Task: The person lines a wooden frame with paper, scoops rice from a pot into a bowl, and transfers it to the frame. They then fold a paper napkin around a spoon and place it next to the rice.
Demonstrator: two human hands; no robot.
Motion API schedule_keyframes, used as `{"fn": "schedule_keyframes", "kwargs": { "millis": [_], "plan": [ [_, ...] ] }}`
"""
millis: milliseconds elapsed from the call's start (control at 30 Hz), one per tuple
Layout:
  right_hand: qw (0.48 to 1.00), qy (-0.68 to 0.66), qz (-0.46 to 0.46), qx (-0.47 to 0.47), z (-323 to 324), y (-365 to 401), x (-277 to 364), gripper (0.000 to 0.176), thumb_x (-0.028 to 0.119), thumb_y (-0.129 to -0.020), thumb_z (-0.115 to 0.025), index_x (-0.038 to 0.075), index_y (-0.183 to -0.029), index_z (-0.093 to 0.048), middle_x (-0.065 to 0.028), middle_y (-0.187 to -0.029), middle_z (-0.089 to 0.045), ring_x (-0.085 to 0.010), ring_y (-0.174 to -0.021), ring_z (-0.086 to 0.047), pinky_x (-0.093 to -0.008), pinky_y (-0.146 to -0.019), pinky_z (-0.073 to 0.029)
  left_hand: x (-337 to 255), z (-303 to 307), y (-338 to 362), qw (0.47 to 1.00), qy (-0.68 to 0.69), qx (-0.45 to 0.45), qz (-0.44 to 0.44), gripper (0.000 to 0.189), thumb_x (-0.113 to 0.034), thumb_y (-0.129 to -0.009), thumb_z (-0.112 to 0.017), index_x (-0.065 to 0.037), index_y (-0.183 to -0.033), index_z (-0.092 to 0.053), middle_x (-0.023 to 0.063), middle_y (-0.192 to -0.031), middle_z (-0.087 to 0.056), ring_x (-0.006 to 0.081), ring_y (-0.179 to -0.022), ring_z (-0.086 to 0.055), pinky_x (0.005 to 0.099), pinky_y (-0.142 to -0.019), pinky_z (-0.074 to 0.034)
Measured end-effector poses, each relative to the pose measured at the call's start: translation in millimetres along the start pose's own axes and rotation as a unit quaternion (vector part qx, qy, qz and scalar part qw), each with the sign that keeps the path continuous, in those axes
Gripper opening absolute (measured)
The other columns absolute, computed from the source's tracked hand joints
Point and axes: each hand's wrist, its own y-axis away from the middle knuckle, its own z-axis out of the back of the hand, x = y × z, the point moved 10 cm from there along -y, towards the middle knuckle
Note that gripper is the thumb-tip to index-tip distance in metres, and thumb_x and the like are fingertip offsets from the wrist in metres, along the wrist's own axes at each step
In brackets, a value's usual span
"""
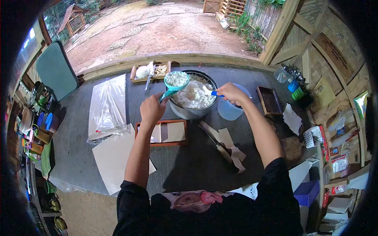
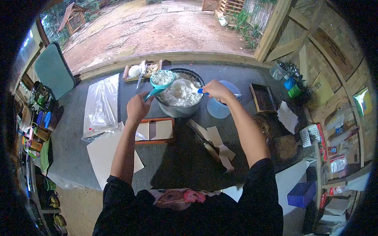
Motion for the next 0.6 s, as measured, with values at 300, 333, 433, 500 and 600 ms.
{"fn": "schedule_keyframes", "kwargs": {
  "millis": [300,333,433,500,600],
  "plan": [
    [0.995,-0.024,0.036,-0.094,33.3,12.6,4.1,0.034,0.019,-0.087,-0.060,0.009,-0.119,-0.066,0.0020,-0.062,-0.044,-0.0079,-0.054,-0.042,-0.0256,-0.041,-0.028,-0.4,-0.7,1.3,1.000,-0.017,0.005,-0.003,0.027,-0.034,-0.085,-0.064,-0.016,-0.104,-0.071,0.0185,-0.081,-0.069,0.0385,-0.076,-0.066,0.0473,-0.068,-0.052],
    [0.995,-0.024,0.035,-0.094,33.5,13.9,6.0,0.034,0.019,-0.087,-0.060,0.009,-0.119,-0.066,0.0020,-0.062,-0.044,-0.0079,-0.054,-0.042,-0.0256,-0.041,-0.028,-0.7,-2.4,1.3,1.000,-0.010,0.006,-0.009,0.027,-0.034,-0.086,-0.064,-0.015,-0.104,-0.071,0.0185,-0.081,-0.069,0.0385,-0.077,-0.066,0.0472,-0.069,-0.052],
    [0.983,-0.003,0.112,-0.144,38.8,18.5,22.6,0.030,0.017,-0.086,-0.058,0.007,-0.112,-0.069,-0.0080,-0.062,-0.061,-0.0179,-0.051,-0.056,-0.0351,-0.048,-0.043,-5.0,-7.6,0.7,1.000,-0.007,0.010,-0.019,0.028,-0.034,-0.085,-0.064,-0.014,-0.103,-0.071,0.0186,-0.081,-0.069,0.0386,-0.077,-0.066,0.0473,-0.069,-0.052],
    [0.917,0.116,0.283,-0.257,37.1,38.9,56.8,0.032,0.017,-0.086,-0.058,0.007,-0.114,-0.068,-0.0166,-0.074,-0.067,-0.0299,-0.066,-0.066,-0.0428,-0.062,-0.050,-9.5,-11.5,-0.4,1.000,-0.011,0.012,-0.024,0.028,-0.034,-0.085,-0.065,-0.014,-0.103,-0.071,0.0186,-0.080,-0.068,0.0386,-0.076,-0.066,0.0474,-0.069,-0.052],
    [0.892,0.221,0.264,-0.293,10.5,81.7,92.9,0.036,0.015,-0.086,-0.056,0.008,-0.121,-0.063,-0.0188,-0.081,-0.067,-0.0367,-0.070,-0.066,-0.0474,-0.065,-0.051,-19.7,-16.1,-0.8,0.999,0.000,0.014,-0.039,0.027,-0.033,-0.085,-0.064,-0.014,-0.103,-0.071,0.0189,-0.081,-0.068,0.0386,-0.077,-0.066,0.0479,-0.070,-0.052]
  ]
}}
